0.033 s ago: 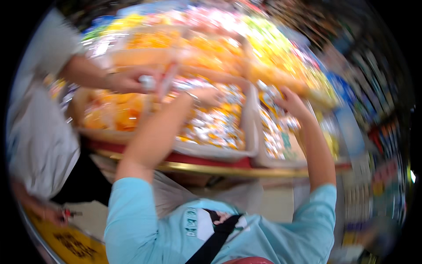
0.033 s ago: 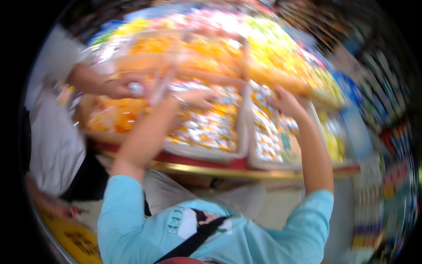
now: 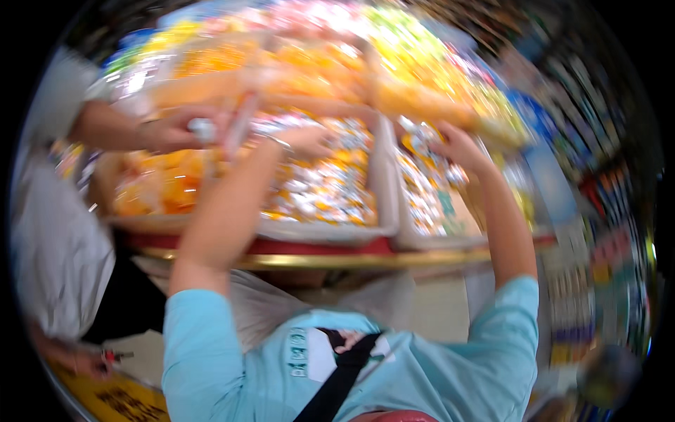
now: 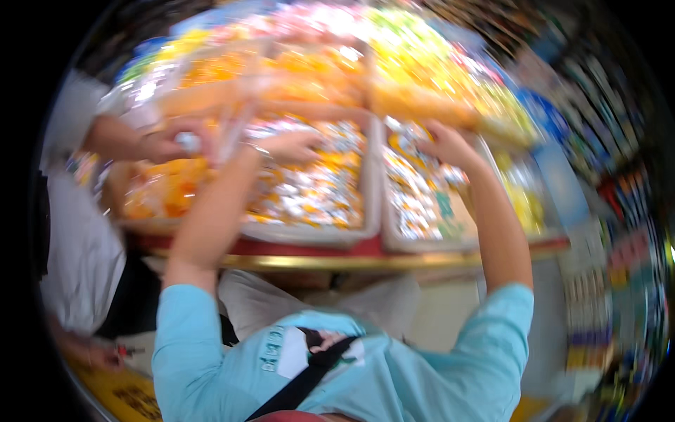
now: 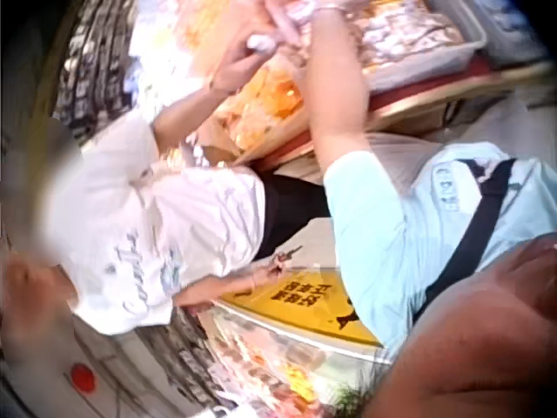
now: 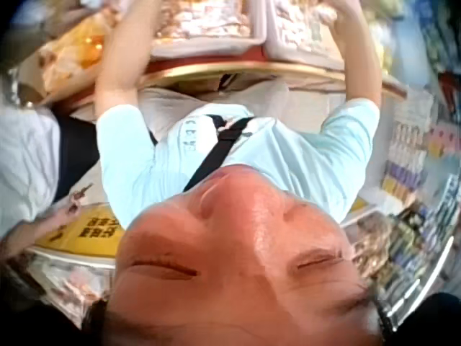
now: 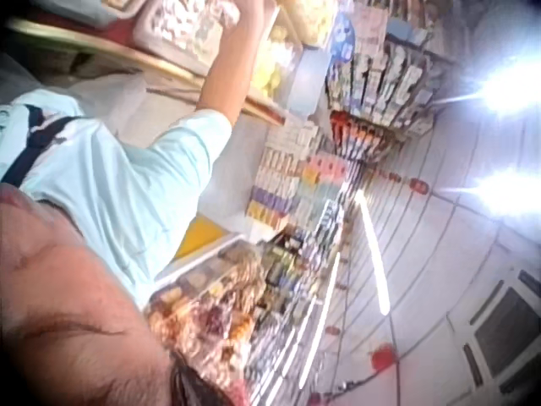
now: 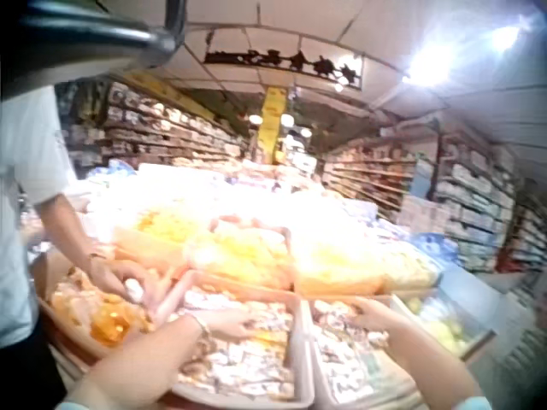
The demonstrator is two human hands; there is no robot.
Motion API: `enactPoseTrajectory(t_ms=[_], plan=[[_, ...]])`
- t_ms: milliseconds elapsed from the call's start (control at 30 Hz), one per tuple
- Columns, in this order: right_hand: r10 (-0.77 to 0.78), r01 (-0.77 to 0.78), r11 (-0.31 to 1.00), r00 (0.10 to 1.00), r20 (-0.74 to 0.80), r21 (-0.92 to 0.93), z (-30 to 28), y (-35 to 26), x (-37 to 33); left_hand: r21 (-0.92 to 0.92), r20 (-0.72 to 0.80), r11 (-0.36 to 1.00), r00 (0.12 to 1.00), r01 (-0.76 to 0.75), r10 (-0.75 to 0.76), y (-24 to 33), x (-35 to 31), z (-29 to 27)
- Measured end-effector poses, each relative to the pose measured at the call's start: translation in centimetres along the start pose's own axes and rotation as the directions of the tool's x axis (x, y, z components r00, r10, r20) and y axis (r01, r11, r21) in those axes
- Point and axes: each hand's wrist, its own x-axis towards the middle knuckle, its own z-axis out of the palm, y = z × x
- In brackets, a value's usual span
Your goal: The person repeatedly picks up small yellow pouches from a bin, inspects them by turning them over, and places them back into the bin. Another person is visible nearby, also handling similar items.
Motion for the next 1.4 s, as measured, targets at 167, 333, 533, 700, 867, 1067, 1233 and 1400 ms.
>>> enactPoseTrajectory(t_ms=[167, 333, 533, 700, 867, 1067, 1233, 1400], plan=[[0.403, -0.358, 0.906, 0.892, 0.206, -0.226, -3.3, 5.4, -3.3, 0.077, -0.033, 0.995, 0.998, 0.06, -0.057, 2.1, -2.6, -1.3], [0.513, -0.405, 0.843, 0.804, 0.301, -0.354, -3.3, 8.2, -5.2, 0.039, -0.009, 0.997, 0.998, 0.066, -0.065, 1.8, -1.7, -1.0], [0.356, -0.178, 0.801, 0.91, 0.214, -0.572, -0.3, 11.3, -2.6, 0.077, -0.003, 0.989, 0.992, 0.127, -0.127, 1.7, -1.9, -0.9], [0.364, -0.078, 0.699, 0.894, 0.261, -0.711, 1.0, 8.1, -3.6, 0.104, 0.013, 0.981, 0.986, 0.165, -0.167, 2.1, -1.9, -0.6], [0.279, 0.017, 0.692, 0.916, 0.29, -0.721, 1.5, 9.5, -3.8, 0.178, 0.204, 0.97, 0.958, 0.166, -0.201, 2.5, -0.9, 0.6], [0.252, 0.007, 0.741, 0.924, 0.288, -0.671, 1.3, 9.7, -3.5, 0.255, 0.343, 0.966, 0.93, 0.041, -0.13, 2.8, -0.3, 2.3], [0.243, -0.054, 0.813, 0.936, 0.254, -0.58, 0.8, 8.2, -3.0, 0.17, 0.483, 0.985, 0.873, -0.018, -0.067, 4.9, -0.3, 2.4], [0.052, 0.048, 0.902, 0.975, 0.216, -0.43, 1.9, -1.9, 0.7, 0.147, 0.439, 0.989, 0.895, 0.018, -0.081, 5.0, -0.5, 3.1]])
